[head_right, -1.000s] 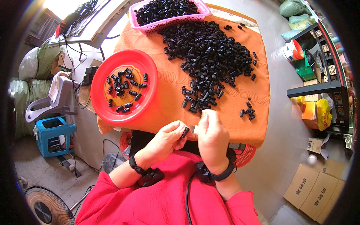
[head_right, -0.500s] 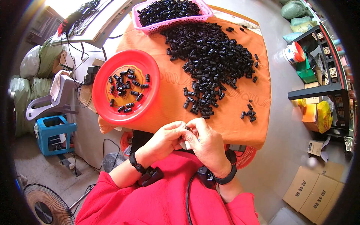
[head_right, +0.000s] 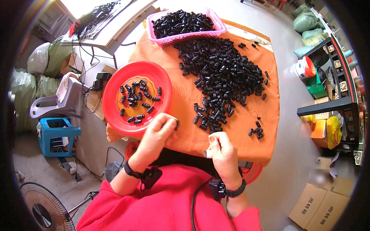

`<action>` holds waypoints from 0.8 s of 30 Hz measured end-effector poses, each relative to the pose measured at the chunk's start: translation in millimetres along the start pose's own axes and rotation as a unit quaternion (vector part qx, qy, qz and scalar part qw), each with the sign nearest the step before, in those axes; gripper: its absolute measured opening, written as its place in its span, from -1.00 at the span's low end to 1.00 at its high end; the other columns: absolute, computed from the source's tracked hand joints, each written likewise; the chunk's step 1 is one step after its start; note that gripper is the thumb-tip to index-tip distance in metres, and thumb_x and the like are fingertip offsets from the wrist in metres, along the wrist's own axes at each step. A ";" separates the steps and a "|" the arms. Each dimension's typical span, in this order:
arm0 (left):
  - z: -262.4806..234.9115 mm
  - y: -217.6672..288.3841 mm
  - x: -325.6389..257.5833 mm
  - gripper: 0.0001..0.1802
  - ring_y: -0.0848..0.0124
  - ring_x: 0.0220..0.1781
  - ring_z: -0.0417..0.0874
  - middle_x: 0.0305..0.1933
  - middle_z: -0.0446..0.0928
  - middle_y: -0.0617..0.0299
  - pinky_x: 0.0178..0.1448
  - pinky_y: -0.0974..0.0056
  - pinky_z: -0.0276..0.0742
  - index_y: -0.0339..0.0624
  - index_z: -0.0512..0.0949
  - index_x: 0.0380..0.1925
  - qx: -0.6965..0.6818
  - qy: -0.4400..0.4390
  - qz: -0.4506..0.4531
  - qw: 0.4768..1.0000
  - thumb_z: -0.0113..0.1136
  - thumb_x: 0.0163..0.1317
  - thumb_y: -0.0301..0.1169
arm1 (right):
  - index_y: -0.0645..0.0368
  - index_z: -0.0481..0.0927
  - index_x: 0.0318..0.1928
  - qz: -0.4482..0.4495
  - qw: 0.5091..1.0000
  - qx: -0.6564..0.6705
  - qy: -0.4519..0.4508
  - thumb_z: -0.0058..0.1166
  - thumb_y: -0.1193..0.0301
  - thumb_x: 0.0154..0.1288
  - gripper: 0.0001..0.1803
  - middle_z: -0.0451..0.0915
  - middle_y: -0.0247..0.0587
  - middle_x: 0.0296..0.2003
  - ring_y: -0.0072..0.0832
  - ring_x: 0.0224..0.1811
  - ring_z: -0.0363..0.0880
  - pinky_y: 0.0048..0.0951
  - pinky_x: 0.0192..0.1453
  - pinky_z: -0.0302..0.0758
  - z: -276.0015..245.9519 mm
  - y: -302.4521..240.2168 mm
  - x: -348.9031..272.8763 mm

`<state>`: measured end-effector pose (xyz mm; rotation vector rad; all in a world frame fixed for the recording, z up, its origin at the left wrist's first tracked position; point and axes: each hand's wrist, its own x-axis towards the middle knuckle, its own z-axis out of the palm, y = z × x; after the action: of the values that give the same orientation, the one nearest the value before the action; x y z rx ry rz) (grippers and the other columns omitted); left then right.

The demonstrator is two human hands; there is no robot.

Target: Assembling small black plastic buckle components by snapping two pieces together.

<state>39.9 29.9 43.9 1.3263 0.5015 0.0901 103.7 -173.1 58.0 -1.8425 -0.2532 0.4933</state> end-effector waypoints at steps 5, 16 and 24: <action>-43.9 6.7 27.8 -0.87 0.06 -0.18 0.56 -0.25 0.51 0.00 -0.06 0.08 0.49 -0.28 0.53 -0.21 0.383 0.242 0.250 0.856 0.22 0.27 -0.51 | 0.22 0.51 -0.23 -0.023 0.998 -0.044 0.025 0.02 0.43 0.52 -0.86 0.45 -0.41 -0.59 -0.70 -0.57 0.48 -0.58 -0.47 0.43 -5.2 5.3 2.2; -43.0 -2.3 46.8 -0.56 -0.04 0.38 0.33 0.27 0.44 -0.11 0.46 -0.01 0.19 -0.17 0.58 0.07 0.510 0.303 0.284 0.753 0.25 0.13 -0.47 | 0.24 0.50 -0.14 -0.027 0.993 -0.103 0.055 -0.10 0.37 0.58 -0.80 0.49 -0.36 -0.55 -0.68 -0.53 0.46 -0.55 -0.44 0.41 -9.1 6.7 1.3; -25.6 14.0 29.5 -0.73 0.06 0.07 0.54 0.10 0.51 -0.05 0.22 0.09 0.46 -0.22 0.60 -0.06 0.394 0.218 0.319 0.834 0.17 0.22 -0.57 | 0.29 0.47 -0.09 -0.135 0.940 -0.285 0.131 -0.09 0.57 0.45 -0.89 0.45 0.09 -0.19 -0.01 -0.12 0.45 -0.11 -0.02 0.43 -32.4 34.8 22.3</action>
<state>59.0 66.7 44.4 2.2777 0.4687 0.8318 135.7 -202.8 28.9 -2.3608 -0.4979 -0.0344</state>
